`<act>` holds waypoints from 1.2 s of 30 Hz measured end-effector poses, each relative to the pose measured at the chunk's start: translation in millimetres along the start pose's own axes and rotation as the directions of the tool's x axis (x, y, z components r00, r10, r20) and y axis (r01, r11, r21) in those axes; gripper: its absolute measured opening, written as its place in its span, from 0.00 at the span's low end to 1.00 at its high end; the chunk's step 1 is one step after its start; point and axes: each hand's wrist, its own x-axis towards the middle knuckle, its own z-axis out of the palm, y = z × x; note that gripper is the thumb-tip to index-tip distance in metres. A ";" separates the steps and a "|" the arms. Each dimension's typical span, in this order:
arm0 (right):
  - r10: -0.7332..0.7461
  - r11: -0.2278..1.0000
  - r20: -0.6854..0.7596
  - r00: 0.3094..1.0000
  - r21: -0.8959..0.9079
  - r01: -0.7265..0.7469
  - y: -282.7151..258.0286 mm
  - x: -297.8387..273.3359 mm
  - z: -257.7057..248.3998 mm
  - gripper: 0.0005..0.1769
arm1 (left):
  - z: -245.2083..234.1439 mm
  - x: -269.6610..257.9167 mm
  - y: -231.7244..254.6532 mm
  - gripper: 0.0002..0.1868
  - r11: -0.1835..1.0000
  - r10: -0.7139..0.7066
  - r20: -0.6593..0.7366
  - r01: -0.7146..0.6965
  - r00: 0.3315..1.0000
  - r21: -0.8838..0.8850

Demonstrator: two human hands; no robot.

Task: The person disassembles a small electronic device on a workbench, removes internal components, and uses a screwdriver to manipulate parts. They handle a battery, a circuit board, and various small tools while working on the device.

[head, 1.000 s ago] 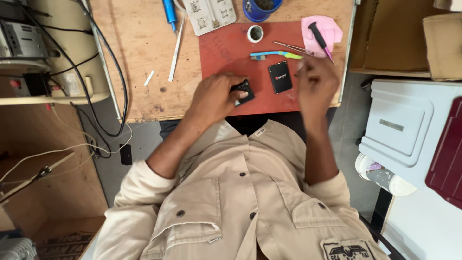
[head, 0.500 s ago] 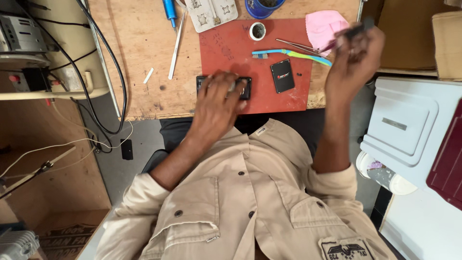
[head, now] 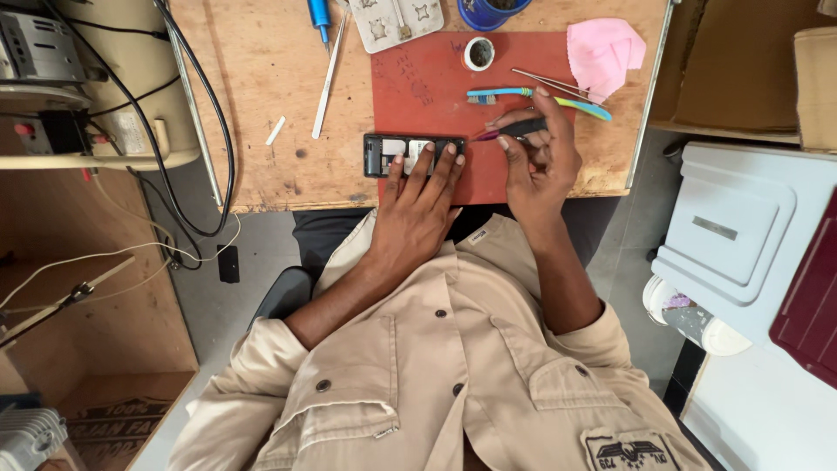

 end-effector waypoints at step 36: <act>-0.307 0.741 0.355 0.883 -0.493 0.456 -31.3 35.9 0.0 0.25 | -4.6 4.5 10.5 0.33 0.976 0.043 0.042 -0.051 0.998 0.214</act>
